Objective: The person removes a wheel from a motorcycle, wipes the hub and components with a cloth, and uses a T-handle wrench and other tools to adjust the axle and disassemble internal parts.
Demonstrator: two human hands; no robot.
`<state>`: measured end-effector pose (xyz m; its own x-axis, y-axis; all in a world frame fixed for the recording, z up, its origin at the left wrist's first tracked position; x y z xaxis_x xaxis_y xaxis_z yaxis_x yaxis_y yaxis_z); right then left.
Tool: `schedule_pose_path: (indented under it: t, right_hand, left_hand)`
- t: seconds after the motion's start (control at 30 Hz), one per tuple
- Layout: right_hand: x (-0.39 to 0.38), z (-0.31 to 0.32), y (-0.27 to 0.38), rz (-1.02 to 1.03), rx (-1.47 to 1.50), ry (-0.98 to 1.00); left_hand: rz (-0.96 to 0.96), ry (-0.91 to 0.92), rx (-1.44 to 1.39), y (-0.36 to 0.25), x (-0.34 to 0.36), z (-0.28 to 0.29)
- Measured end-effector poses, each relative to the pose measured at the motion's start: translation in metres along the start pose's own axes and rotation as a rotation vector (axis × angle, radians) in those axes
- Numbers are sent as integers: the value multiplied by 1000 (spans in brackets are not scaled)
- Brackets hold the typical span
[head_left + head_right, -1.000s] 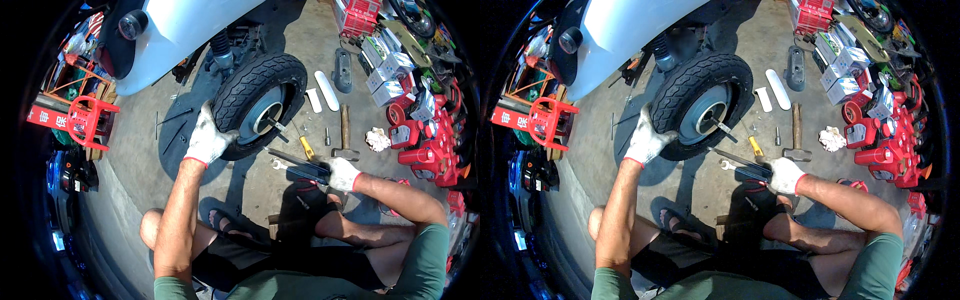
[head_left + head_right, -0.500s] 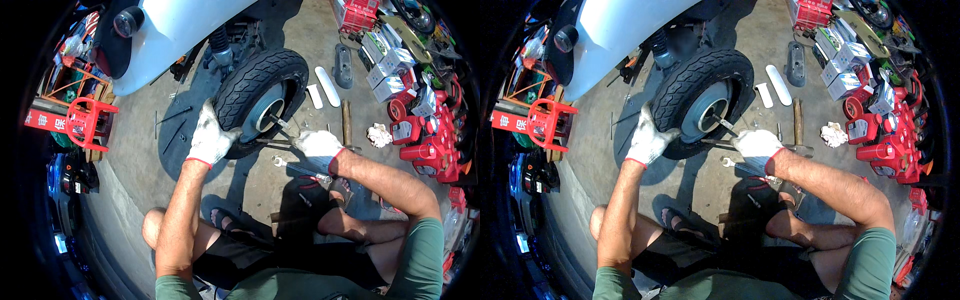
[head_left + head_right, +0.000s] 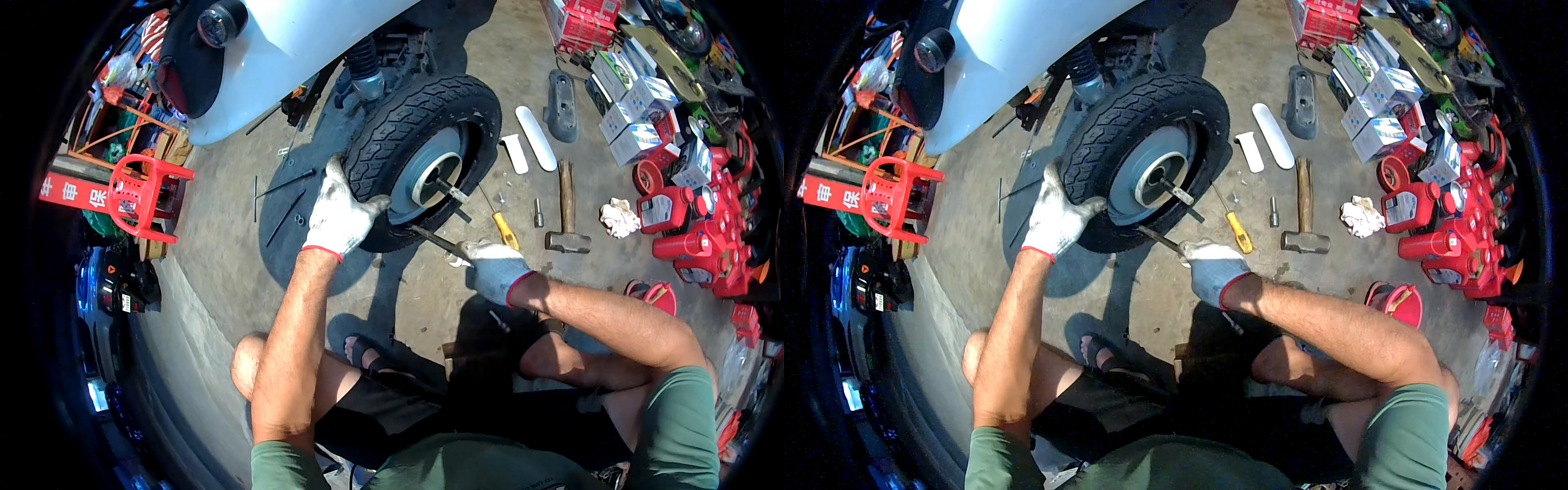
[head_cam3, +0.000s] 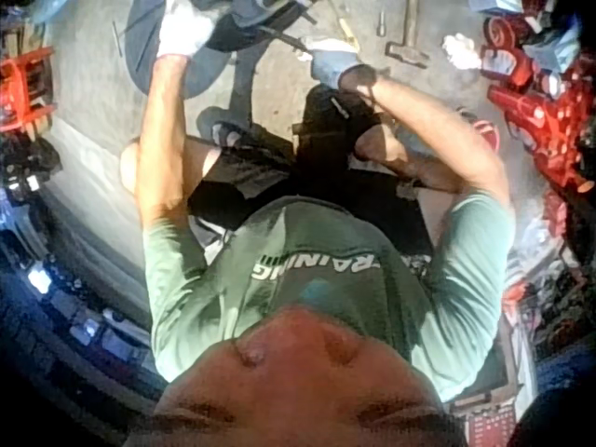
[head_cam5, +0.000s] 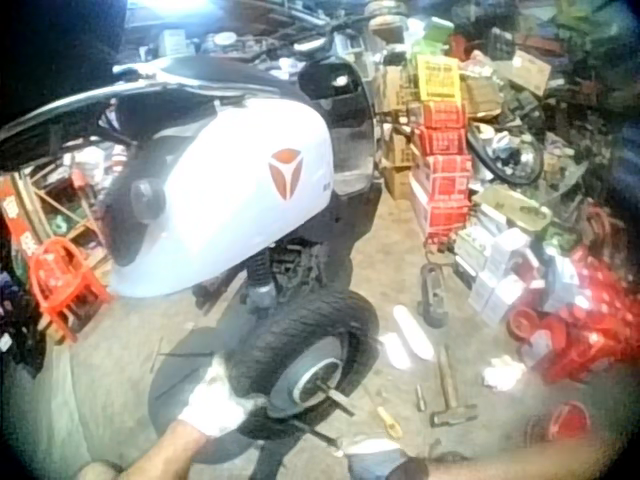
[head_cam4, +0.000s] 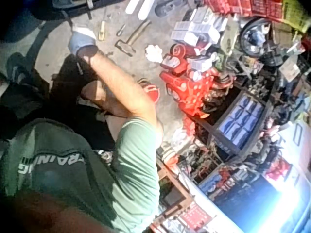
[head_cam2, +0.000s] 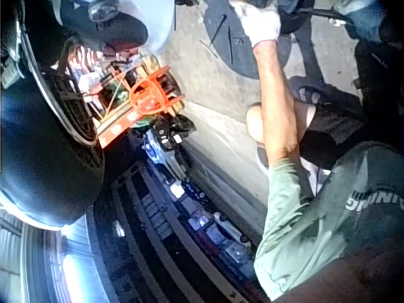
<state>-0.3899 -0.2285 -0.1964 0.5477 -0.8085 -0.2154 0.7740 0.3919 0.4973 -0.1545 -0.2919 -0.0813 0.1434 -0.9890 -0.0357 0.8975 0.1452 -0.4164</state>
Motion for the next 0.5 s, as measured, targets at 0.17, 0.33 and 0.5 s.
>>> schedule_pose_path:
  t: [0.17, 0.33, 0.5]
  right_hand:
    - [-4, -55, -14, -308, 309, 100]
    - [2, -107, -6, -365, 547, -50]
    - [2, -152, 20, -573, 855, -65]
  left_hand:
    - [-35, -26, -53, 11, 3, -2]
    - [8, 33, -108, 19, 7, -3]
    - [-52, -14, -32, 15, 2, -3]
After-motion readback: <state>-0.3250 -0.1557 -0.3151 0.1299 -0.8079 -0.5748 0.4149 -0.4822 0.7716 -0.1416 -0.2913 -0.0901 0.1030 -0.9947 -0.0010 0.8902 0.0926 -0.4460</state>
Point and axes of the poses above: each hand's wrist, its own x-axis towards the middle knuckle, its own z-axis out of the back of the hand, y = z × x, the point moved 3 cm from there along x, towards the middle knuckle, and after that the axes turned 1 degree about z, right-handed, at the moved point
